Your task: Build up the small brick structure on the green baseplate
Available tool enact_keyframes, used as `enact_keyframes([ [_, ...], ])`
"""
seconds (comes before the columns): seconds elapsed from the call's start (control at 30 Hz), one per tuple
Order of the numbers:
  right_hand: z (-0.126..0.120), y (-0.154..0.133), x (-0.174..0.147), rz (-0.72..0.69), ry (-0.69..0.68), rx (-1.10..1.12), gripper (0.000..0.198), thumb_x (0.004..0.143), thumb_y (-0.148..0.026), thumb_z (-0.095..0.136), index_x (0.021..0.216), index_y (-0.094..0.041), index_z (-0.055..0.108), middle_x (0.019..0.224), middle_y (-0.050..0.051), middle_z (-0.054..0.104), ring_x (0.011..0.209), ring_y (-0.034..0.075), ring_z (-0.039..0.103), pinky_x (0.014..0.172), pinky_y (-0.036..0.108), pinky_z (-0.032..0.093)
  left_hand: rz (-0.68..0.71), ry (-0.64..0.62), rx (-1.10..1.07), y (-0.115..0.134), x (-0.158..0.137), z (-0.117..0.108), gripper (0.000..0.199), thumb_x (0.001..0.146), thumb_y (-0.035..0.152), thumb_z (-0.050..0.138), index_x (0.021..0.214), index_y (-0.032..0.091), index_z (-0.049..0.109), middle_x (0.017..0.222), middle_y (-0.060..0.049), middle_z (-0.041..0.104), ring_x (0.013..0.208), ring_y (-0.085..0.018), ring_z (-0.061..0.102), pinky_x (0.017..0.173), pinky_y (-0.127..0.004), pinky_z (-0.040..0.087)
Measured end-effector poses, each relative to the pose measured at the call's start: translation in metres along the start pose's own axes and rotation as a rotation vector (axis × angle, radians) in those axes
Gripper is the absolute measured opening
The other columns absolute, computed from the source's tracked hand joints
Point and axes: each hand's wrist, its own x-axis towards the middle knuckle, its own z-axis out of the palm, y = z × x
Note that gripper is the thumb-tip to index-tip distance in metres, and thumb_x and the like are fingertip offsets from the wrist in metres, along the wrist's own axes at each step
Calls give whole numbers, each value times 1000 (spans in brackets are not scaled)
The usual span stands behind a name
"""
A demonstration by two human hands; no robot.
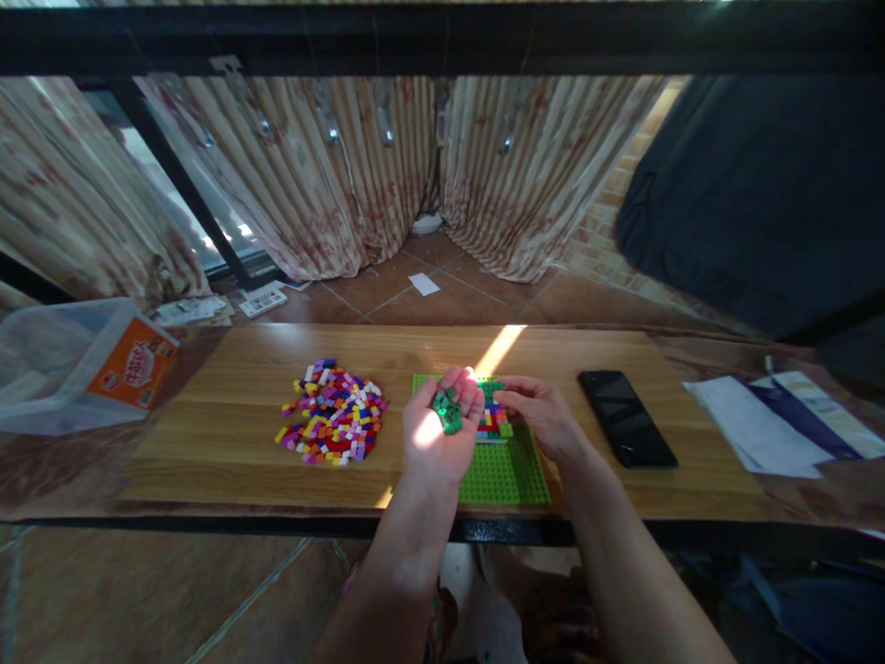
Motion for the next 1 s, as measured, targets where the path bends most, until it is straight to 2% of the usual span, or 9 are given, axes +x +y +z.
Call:
enact_keyframes([
  [0.17,0,-5,-4,-30,83,-58,42,57,-40,75,89,-15,66,59,-3,60,49,9,48,48,24,38,-2,-11,39,-5,-2,-1,26,86,27,48,75,10,63,79,-11,66,73,-16,65,74,-31,51],
  [0.27,-8,-16,-11,-132,226,-58,36,61,-40,74,85,-15,67,55,-4,55,47,8,44,47,24,36,11,-33,29,-4,-1,-2,26,86,29,48,76,10,63,80,-11,66,79,-18,66,77,-32,51],
  [0.37,-13,-32,-21,-264,320,-14,22,66,-36,72,78,-17,69,60,-2,58,50,7,44,49,24,37,7,-75,40,-3,-2,-1,28,86,31,47,79,10,64,89,-14,67,88,-22,66,80,-35,51],
  [0.43,-11,-42,-31,-324,280,-33,15,69,-32,70,77,-20,70,63,-1,61,53,8,48,52,24,40,-13,-115,57,-3,-4,-1,31,87,33,45,84,9,65,98,-16,67,95,-23,65,82,-36,51],
  [0.5,-4,-48,-40,-374,167,-82,10,72,-28,68,78,-22,71,70,0,66,60,10,55,59,26,46,-33,-162,67,-4,-7,0,33,88,34,43,89,10,66,104,-17,66,99,-24,64,82,-36,51],
  [0.63,14,-51,-53,-486,-21,-255,15,79,-26,61,90,-24,71,89,2,70,81,16,63,73,31,51,-53,-265,87,-6,-10,1,35,90,33,39,97,10,65,104,-16,67,93,-22,65,76,-32,52],
  [0.8,21,-50,-53,-598,-39,-607,25,86,-23,52,103,-30,69,106,4,65,95,18,62,82,34,51,-118,-287,92,-13,-9,0,40,92,32,35,96,8,66,96,-14,67,84,-16,65,71,-25,51],
  [0.87,20,-48,-50,-635,-49,-672,26,86,-22,52,103,-31,70,107,3,65,99,18,61,86,36,50,-128,-284,78,-15,-7,1,40,92,31,34,94,8,67,89,-13,67,81,-16,65,70,-25,51],
  [1.0,20,-43,-47,-654,-5,-730,25,86,-22,53,102,-31,70,105,3,65,98,19,61,86,36,49,-150,-276,81,-18,-7,3,39,91,31,36,90,8,67,77,-11,66,69,-15,63,63,-26,51],
])
